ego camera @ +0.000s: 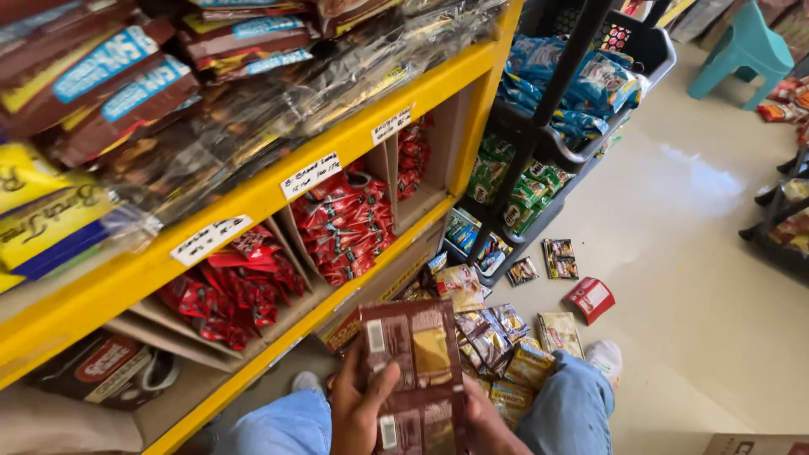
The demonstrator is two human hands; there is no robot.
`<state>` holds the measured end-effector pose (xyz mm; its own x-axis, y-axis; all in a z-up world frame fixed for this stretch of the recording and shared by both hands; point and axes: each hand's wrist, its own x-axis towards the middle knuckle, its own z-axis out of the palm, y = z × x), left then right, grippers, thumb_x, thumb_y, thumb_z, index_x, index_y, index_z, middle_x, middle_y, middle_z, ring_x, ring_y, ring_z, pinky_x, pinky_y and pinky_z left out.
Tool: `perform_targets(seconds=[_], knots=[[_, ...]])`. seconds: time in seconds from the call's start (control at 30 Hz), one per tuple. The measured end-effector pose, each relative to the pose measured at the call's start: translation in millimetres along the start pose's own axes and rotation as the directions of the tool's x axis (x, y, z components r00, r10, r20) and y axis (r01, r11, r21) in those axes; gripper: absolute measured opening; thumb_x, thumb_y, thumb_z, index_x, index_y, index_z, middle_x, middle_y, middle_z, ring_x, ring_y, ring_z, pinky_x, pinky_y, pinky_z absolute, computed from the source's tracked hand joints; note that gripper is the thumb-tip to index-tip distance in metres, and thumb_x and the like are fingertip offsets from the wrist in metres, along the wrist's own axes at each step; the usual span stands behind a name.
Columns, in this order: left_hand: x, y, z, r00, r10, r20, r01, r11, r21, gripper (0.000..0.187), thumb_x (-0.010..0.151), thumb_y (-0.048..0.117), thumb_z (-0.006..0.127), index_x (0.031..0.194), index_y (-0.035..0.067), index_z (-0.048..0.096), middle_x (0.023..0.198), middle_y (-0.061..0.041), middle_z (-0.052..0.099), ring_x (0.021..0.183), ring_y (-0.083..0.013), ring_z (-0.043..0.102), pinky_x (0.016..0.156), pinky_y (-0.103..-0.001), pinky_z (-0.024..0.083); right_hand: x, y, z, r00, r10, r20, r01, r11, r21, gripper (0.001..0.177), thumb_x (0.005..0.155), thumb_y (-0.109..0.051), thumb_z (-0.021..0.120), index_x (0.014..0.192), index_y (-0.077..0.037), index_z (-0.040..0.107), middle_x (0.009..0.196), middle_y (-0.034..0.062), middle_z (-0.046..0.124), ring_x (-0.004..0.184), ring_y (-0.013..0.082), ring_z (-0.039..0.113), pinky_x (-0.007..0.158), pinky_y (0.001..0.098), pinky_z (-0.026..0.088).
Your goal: Picking up scattered food packets from the floor and arranging them on grocery store shelves.
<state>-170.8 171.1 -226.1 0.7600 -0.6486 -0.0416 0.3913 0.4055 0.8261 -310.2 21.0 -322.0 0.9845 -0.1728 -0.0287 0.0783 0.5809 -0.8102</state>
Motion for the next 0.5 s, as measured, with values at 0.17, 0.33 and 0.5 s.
perform_targets(seconds=[0.17,0.33,0.5], knots=[[-1.4,33.8,-5.4,0.984,0.155,-0.089,-0.113,0.923,0.367,0.055,0.090,0.020,0.075,0.140,0.002,0.059,0.123,-0.014,0.072,0.108,-0.0214,0.068,0.096,-0.036,0.053,13.6,-29.2,70.5,0.986,0.085,-0.144,-0.076,0.995,0.067,0.092,0.073,-0.036,0.084,0.147,-0.004,0.042,0.134,0.0151,0.065,0.119,0.0269,0.065,0.102,0.0444,0.052],[-0.3,33.4,-25.9,0.877,0.449,-0.170,-0.069,0.467,0.881,0.050,0.090,0.034,0.081,0.128,0.009,0.062,0.122,-0.011,0.066,0.110,-0.0183,0.066,0.093,-0.033,0.054,31.8,-63.9,100.9,0.989,0.052,-0.140,-0.067,0.993,-0.101,0.085,0.077,-0.016,0.083,0.151,-0.005,0.042,0.135,0.0142,0.067,0.119,0.0229,0.067,0.105,0.0397,0.052],[4.2,41.2,-15.3,0.957,0.182,-0.227,-0.110,0.948,0.299,0.069,0.084,0.029,0.076,0.144,0.009,0.048,0.135,-0.006,0.061,0.120,-0.0172,0.060,0.100,-0.034,0.047,33.7,-77.5,92.9,0.996,0.031,-0.079,-0.046,0.979,-0.197,0.086,0.078,-0.018,0.084,0.151,-0.002,0.042,0.137,0.0141,0.067,0.122,0.0222,0.065,0.106,0.0379,0.050]])
